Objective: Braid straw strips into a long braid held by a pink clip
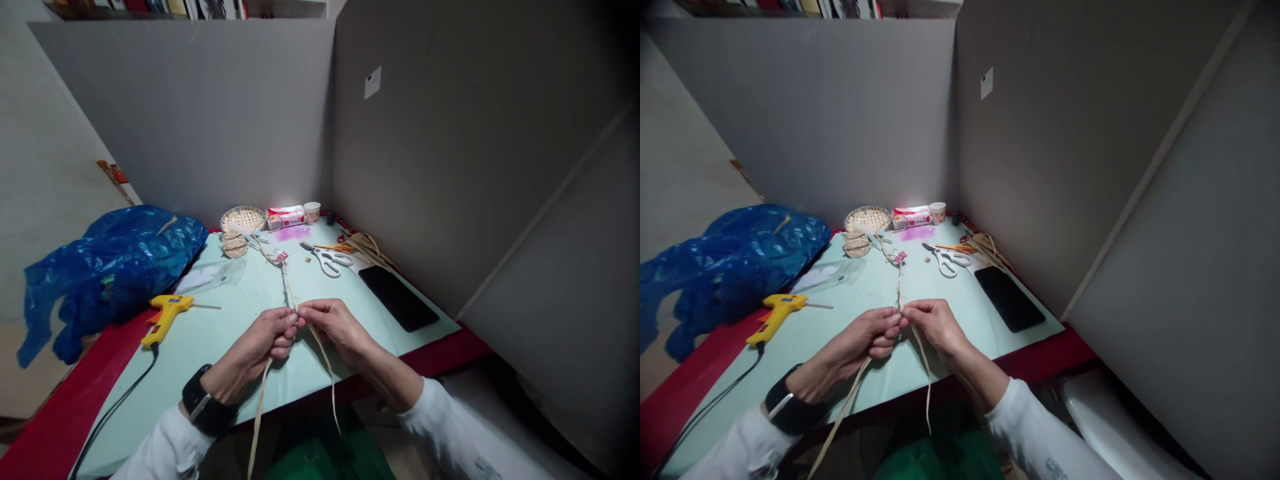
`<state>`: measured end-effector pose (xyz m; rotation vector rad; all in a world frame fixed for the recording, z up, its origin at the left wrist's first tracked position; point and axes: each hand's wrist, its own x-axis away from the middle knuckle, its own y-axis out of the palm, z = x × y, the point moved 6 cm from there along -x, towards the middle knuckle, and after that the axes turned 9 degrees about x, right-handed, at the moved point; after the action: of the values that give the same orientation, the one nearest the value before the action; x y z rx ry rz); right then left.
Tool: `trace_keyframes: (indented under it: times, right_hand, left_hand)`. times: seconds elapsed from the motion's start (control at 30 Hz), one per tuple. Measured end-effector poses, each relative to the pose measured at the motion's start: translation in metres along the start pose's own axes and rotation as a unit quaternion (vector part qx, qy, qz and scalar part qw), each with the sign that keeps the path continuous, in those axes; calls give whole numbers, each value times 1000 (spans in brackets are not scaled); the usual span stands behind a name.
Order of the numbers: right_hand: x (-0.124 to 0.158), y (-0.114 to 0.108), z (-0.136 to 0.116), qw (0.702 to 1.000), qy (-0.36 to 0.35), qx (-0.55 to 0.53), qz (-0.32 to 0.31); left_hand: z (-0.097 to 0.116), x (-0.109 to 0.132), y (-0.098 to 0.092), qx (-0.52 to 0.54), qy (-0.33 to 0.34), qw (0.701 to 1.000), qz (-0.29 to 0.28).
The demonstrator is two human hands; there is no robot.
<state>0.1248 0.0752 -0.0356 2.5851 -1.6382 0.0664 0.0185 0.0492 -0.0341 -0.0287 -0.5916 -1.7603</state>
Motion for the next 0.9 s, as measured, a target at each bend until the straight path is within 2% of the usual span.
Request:
trace_keyframes:
  times: [0.17,0.33,0.47,0.63,0.7,0.77,0.9]
  right_hand:
    - [0,0,-8,991,-60,115,8]
    - [10,3,-21,941,-122,313,45]
    - [22,6,-29,873,-136,464,69]
    - [24,14,-27,732,-128,668,45]
    - [25,14,-30,698,-144,699,58]
    - [28,14,-33,695,-161,696,85]
    - [41,15,-36,717,-203,644,175]
  left_hand:
    - [-1,3,-3,-11,11,1000,22]
    - [-2,2,-4,-42,19,997,55]
    - [-3,2,-3,-64,34,994,81]
    - [-1,2,-5,-95,63,986,120]
    - [0,2,-6,-107,78,983,131]
    - [2,2,-6,-116,93,979,140]
    - [4,5,-4,-122,119,974,148]
